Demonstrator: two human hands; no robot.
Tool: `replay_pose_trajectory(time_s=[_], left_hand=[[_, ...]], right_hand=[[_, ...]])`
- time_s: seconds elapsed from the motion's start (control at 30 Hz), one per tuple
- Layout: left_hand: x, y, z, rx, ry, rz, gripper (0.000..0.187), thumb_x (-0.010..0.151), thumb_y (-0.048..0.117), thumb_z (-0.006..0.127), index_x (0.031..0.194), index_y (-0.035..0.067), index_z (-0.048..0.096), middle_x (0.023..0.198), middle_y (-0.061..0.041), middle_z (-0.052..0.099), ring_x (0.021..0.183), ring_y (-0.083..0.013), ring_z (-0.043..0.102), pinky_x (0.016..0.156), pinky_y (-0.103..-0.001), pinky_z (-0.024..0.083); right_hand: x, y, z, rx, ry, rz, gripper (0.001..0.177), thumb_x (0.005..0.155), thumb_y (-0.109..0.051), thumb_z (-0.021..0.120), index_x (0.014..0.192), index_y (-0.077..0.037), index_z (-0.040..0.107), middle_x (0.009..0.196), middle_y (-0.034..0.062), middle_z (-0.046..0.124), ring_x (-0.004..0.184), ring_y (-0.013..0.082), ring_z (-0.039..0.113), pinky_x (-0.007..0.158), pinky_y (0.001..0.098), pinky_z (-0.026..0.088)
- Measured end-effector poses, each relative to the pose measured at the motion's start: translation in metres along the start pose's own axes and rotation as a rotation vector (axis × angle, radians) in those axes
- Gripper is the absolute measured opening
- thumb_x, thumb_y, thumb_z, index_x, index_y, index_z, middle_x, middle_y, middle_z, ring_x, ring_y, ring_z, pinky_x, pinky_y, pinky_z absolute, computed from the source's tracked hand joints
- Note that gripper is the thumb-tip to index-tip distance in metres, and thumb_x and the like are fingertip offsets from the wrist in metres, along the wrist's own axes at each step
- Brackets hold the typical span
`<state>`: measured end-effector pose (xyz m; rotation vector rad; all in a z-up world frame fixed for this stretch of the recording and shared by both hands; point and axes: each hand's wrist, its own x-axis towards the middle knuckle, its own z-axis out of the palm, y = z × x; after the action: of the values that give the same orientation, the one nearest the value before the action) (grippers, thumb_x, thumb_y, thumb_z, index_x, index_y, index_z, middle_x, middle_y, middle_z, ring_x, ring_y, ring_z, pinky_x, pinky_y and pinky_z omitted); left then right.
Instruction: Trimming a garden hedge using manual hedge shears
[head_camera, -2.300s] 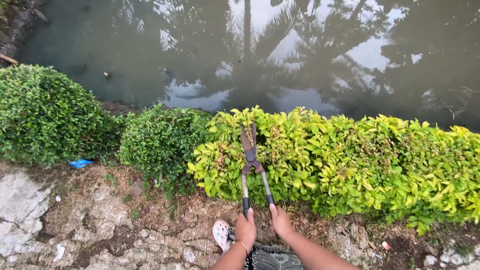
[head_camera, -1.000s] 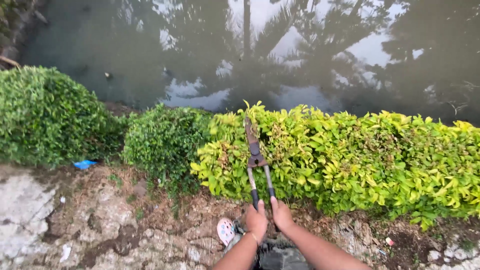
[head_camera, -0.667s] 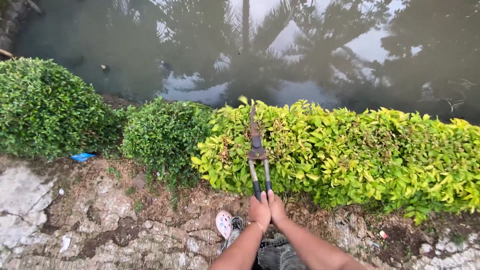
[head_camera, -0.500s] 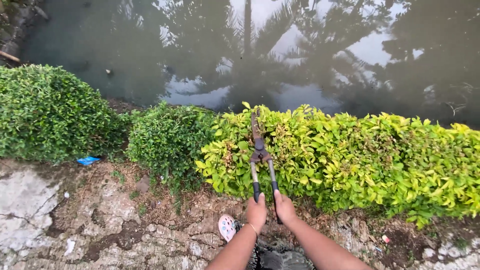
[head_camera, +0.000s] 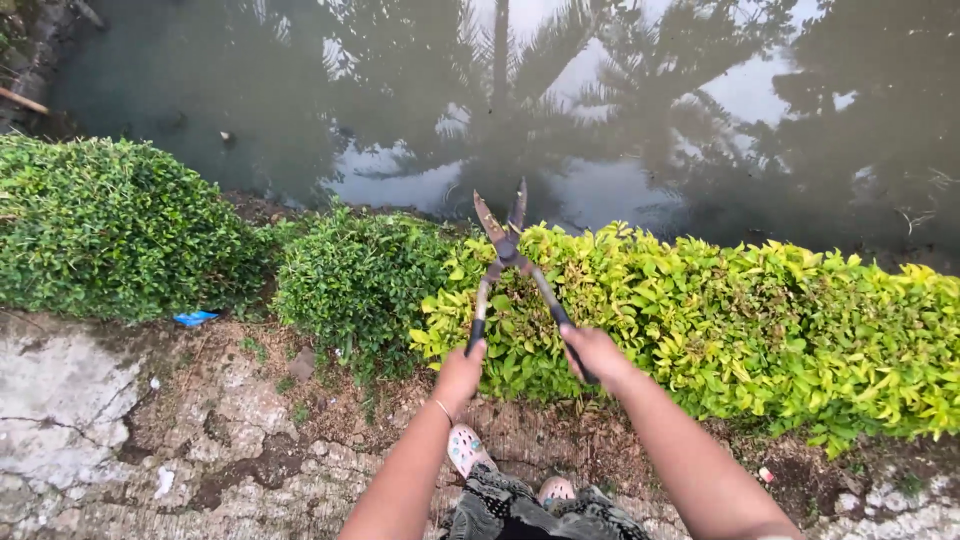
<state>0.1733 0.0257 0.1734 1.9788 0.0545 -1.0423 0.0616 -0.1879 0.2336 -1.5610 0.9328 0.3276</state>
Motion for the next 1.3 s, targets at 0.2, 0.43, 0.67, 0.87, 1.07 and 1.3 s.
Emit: replay_pose_trajectory(time_s=[0.2,0.43,0.67,0.87,1.07,1.3], left_hand=[[0.007,0.074,-0.062,-0.240,-0.133,-0.101,0.034,0.102,0.035,0.045,0.086,0.006,0.052,0.061,0.002,0.048,0.042,-0.0088,0.049,0.039,-0.022,0.043],[-0.026,0.001,-0.059,-0.118,-0.141,-0.179,0.034,0.105,0.036,0.046,0.095,0.006,0.055,0.062,0.003,0.049,0.042,-0.0073,0.049,0.040,-0.021,0.044],[-0.007,-0.061,-0.039,0.070,-0.039,-0.065,0.049,0.094,0.042,0.057,0.059,0.008,0.063,0.039,-0.005,0.054,0.035,-0.0171,0.058,0.043,-0.027,0.048],[0.026,-0.053,-0.028,0.066,-0.023,-0.085,0.045,0.097,0.044,0.050,0.084,0.003,0.064,0.055,-0.007,0.063,0.047,-0.0180,0.065,0.051,-0.031,0.056],[-0.052,0.032,0.003,0.113,-0.008,-0.183,0.062,0.100,0.050,0.040,0.119,-0.006,0.061,0.113,-0.023,0.066,0.114,-0.0336,0.063,0.096,-0.044,0.051],[-0.051,0.039,0.019,-0.178,0.033,-0.188,0.067,0.095,0.046,0.053,0.127,-0.013,0.056,0.119,-0.028,0.063,0.118,-0.0379,0.061,0.093,-0.047,0.054]], right_hand=[[-0.006,-0.106,-0.022,0.369,-0.205,0.086,0.022,0.098,-0.018,0.047,0.102,0.004,0.043,0.064,0.0004,0.044,0.044,0.0038,0.045,0.034,0.0157,0.039],[-0.027,-0.043,0.012,0.218,-0.172,0.186,0.025,0.099,-0.020,0.051,0.102,0.004,0.049,0.059,-0.0003,0.049,0.039,0.0071,0.049,0.031,0.0177,0.042],[-0.029,0.048,0.040,0.409,-0.059,0.191,0.048,0.096,-0.021,0.052,0.127,0.013,0.040,0.067,0.0096,0.049,0.043,0.0132,0.048,0.035,0.0269,0.044],[0.011,0.039,0.052,0.359,-0.036,0.151,0.048,0.096,-0.029,0.050,0.122,0.011,0.045,0.065,0.0086,0.050,0.044,0.0135,0.050,0.035,0.0263,0.044],[0.004,0.003,0.129,-0.090,0.046,0.165,0.053,0.098,-0.045,0.043,0.123,0.001,0.051,0.089,0.0148,0.064,0.079,0.0240,0.067,0.067,0.0364,0.057],[-0.003,-0.009,0.122,0.005,0.040,0.097,0.043,0.095,-0.032,0.054,0.117,0.005,0.055,0.080,0.0136,0.062,0.066,0.0208,0.063,0.059,0.0335,0.056]])
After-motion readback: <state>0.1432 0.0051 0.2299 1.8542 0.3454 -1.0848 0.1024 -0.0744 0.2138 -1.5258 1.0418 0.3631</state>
